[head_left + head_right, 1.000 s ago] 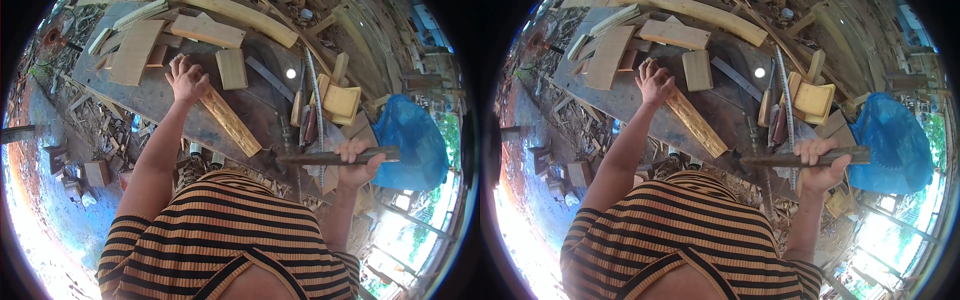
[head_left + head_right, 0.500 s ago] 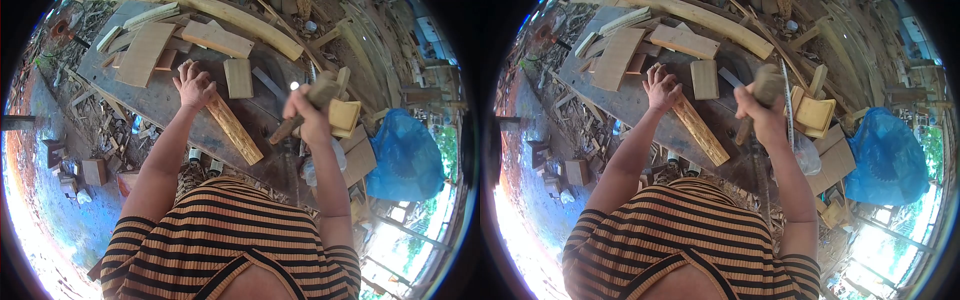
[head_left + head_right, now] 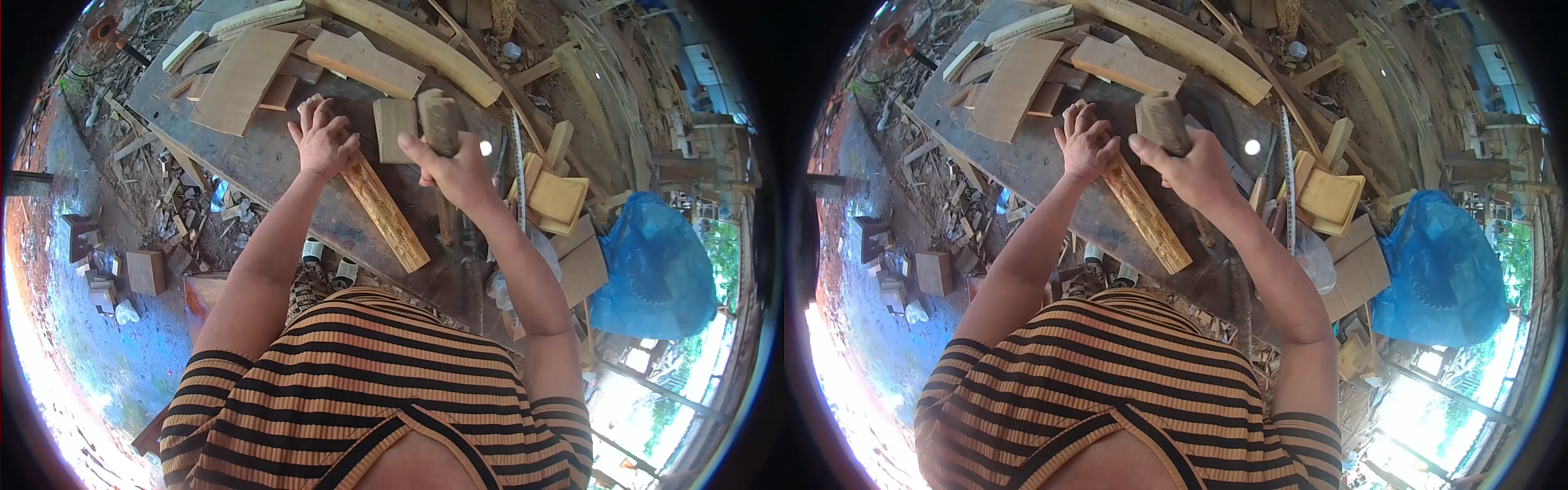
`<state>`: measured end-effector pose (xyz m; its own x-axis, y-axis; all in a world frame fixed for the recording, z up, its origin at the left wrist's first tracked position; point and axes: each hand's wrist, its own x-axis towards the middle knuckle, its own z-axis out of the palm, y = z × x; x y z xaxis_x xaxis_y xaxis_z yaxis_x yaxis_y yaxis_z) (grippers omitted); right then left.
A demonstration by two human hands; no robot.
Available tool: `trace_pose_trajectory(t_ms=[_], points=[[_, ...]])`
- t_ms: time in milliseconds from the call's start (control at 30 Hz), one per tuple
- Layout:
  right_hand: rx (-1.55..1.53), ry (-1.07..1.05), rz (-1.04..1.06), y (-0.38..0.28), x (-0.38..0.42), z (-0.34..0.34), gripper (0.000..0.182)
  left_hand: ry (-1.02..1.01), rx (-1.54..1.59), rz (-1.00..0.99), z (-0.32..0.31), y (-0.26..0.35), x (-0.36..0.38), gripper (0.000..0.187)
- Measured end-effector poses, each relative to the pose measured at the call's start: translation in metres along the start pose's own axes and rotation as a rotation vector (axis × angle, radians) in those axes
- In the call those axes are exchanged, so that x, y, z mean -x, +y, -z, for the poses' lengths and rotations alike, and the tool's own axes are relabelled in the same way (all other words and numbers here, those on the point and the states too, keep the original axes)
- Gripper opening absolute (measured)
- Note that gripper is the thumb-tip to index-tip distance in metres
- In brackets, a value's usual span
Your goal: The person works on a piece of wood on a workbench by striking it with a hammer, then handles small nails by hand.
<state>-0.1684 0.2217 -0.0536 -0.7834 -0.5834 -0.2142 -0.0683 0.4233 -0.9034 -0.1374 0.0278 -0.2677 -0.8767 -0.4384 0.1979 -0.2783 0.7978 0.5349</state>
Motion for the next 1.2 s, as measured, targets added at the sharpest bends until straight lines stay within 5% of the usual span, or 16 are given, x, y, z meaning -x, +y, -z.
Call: trace_pose_trajectory(t_ms=[167, 333, 733, 1200], points=[[0.007, 0.095, 0.29, -0.036, 0.014, 0.003, 0.038, 0.007, 0.013, 0.001, -0.002, -0.003, 0.002, 0.042], [-0.004, 0.121, 0.034, -0.005, 0.015, 0.004, 0.035, 0.006, 0.011, 0.011, 0.0, -0.001, 0.0, 0.042], [-0.354, 0.114, 0.41, -0.046, 0.005, 0.005, 0.025, -0.014, 0.008, 0.006, 0.002, -0.002, 0.0, 0.039], [-0.457, 0.056, 0.17, -0.059, -0.069, -0.054, 0.036, 0.026, 0.085, 0.001, 0.006, -0.003, 0.003, 0.028]])
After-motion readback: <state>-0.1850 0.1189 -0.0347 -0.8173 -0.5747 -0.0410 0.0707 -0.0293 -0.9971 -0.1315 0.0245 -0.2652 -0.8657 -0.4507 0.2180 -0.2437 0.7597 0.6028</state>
